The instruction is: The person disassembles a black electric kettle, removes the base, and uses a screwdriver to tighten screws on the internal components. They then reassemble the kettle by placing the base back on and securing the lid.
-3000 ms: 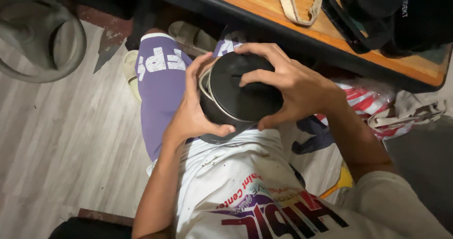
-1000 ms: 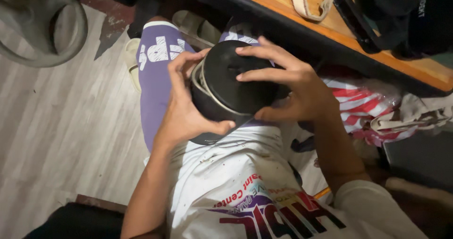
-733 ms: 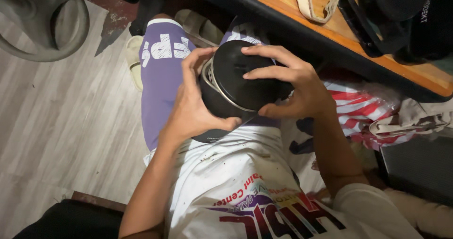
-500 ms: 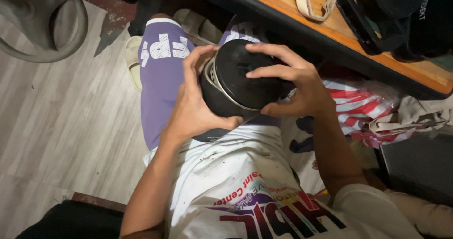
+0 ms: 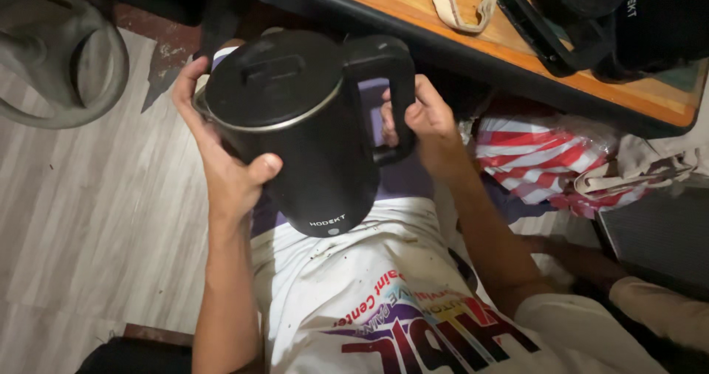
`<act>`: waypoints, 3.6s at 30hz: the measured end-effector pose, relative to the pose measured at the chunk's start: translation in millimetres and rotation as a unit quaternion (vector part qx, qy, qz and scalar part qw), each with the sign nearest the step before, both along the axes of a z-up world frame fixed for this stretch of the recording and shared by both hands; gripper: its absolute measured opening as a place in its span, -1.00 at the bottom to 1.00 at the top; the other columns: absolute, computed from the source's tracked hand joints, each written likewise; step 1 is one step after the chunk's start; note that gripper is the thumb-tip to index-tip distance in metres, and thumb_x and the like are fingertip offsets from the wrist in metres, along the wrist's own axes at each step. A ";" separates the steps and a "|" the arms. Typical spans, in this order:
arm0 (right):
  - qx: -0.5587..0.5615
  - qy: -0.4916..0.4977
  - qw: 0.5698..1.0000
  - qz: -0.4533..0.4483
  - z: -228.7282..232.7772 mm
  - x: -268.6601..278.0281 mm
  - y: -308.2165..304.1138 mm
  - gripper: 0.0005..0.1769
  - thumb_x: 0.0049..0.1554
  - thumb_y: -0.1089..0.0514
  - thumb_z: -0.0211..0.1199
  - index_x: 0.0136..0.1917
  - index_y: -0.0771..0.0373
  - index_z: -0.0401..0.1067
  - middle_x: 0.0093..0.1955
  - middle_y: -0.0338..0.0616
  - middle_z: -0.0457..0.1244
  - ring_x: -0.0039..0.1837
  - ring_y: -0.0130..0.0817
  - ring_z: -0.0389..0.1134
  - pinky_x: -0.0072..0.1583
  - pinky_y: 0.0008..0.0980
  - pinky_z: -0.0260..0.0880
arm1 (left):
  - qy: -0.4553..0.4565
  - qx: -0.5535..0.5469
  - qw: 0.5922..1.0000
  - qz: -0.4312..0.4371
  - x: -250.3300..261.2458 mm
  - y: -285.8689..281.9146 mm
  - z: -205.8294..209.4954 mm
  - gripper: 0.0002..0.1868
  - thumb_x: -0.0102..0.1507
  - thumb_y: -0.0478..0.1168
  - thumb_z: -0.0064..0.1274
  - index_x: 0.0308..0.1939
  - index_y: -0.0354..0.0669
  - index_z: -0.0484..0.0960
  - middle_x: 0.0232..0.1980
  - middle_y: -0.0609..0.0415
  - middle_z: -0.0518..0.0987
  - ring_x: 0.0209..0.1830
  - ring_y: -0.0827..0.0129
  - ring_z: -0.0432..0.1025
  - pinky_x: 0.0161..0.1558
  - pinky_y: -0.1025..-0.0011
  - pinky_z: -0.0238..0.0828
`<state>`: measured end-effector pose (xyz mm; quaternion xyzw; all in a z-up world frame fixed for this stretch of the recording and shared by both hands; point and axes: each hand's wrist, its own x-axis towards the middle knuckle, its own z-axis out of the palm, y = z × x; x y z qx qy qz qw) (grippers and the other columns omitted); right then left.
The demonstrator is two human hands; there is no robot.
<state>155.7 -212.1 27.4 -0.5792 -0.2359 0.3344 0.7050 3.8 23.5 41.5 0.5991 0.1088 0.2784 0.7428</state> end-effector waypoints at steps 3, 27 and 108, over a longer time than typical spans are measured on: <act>-0.006 -0.001 1.000 -0.024 5.0 -2.5 3.9 -0.43 0.37 -0.27 0.11 0.25 0.28 0.22 -0.11 -0.21 0.16 -0.14 -0.50 0.16 -0.05 -0.49 0.22 | -0.003 -0.002 1.000 -0.001 -2.3 -1.8 -13.0 0.24 0.14 0.25 0.49 0.59 -0.08 -0.04 0.47 -0.07 0.28 0.51 0.16 0.25 0.56 0.22 0.22; 0.018 0.049 0.998 -0.033 9.8 1.8 -0.2 -0.49 0.37 -0.22 0.12 0.23 0.28 0.21 -0.15 -0.17 0.15 -0.20 -0.50 0.15 -0.11 -0.48 0.20 | 0.022 0.003 1.000 0.013 -3.0 -7.8 -9.7 0.23 0.14 0.28 0.49 0.58 -0.10 -0.01 0.42 -0.13 0.29 0.45 0.11 0.29 0.48 0.16 0.33; 0.022 -0.202 0.970 -0.136 -23.6 29.7 11.9 -0.04 0.11 -0.72 0.04 -0.28 0.31 0.23 -0.33 -0.21 0.16 -0.26 -0.47 0.14 -0.21 -0.43 0.08 | -0.036 0.004 0.980 -0.197 27.7 -6.9 -28.0 0.45 -0.10 -0.07 0.63 0.66 -0.14 -0.08 0.69 -0.10 0.07 0.62 0.12 0.15 0.64 0.16 0.18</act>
